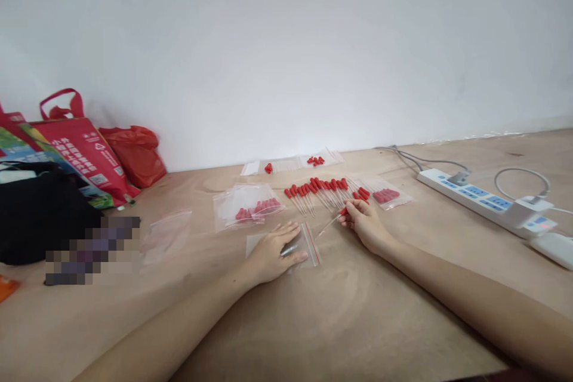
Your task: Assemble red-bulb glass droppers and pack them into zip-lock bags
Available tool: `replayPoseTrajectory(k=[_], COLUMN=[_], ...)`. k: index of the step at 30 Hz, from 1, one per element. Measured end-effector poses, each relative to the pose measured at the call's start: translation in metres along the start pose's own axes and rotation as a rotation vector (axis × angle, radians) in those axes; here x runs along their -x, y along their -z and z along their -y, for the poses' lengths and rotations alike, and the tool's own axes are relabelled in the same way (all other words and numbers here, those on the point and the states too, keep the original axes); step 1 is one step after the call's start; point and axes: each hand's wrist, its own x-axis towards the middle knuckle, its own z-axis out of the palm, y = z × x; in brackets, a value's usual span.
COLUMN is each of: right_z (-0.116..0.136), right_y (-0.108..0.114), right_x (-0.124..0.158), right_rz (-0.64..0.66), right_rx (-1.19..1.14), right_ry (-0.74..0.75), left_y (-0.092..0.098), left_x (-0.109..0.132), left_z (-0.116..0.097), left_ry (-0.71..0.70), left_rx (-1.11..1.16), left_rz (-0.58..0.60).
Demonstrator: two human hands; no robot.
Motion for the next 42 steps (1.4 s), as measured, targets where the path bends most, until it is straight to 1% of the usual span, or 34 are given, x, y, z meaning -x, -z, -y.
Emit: replayPoseTrajectory(k=[5,9,12,15,19,23,28,29,31,33,34,35,37,39,40,42], right_z=[0.006,0.009,0.009,0.009,0.011,0.012,0.012,0.012,0.013,0.014,0.015,0.016,0.017,0.019,0.019,0.021], right_y=[-0.004,-0.008,-0.013,-0.018,-0.019,-0.019,-0.019,-0.018,-0.016,-0.014,-0.013,-0.013,-0.013,-0.015,-0.016,-0.019], right_x=[0.003,0.007,0.014,0.022,0.029,0.031,0.029,0.027,0.025,0.023,0.022,0.022,0.023,0.025,0.027,0.029], right_rz=[0.038,0.045,0.092,0.193,0.355,0.536,0.712,0.739,0.766,0.767,0.76,0.75,0.715,0.674,0.67,0.694], right_rx=[-0.007,-0.068,-0.136,-0.187,-0.161,-0.107,-0.071,-0.033,0.06,0.142,0.17,0.192,0.238,0.291,0.321,0.369], right_ry=[-0.057,-0.104,-0.142,-0.186,-0.218,-0.22,-0.219,-0.201,-0.162,-0.157,-0.166,-0.176,-0.182,-0.171,-0.157,-0.137], left_y=[-0.001,-0.001,-0.002,-0.002,-0.003,-0.006,-0.013,-0.014,-0.012,-0.006,-0.001,0.004,0.014,0.02,0.021,0.02], left_x=[0.0,0.001,0.001,0.001,0.0,-0.003,-0.009,-0.01,-0.009,-0.005,-0.002,0.003,0.015,0.028,0.032,0.038], left_z=[-0.001,-0.001,-0.001,-0.001,-0.002,-0.007,-0.017,-0.018,-0.02,-0.02,-0.018,-0.016,-0.009,-0.001,0.003,0.008], left_ry=[0.014,0.003,-0.004,-0.006,-0.019,-0.024,-0.076,-0.089,-0.086,-0.059,-0.053,-0.057,-0.097,-0.096,-0.08,-0.057], left_rx=[-0.015,0.011,0.028,0.041,0.065,0.066,0.091,0.093,0.079,0.045,0.028,0.014,0.003,-0.011,-0.019,-0.037], left_rz=[0.007,-0.018,-0.038,-0.053,-0.08,-0.097,-0.104,-0.115,-0.175,-0.244,-0.247,-0.228,-0.095,0.008,0.036,0.056])
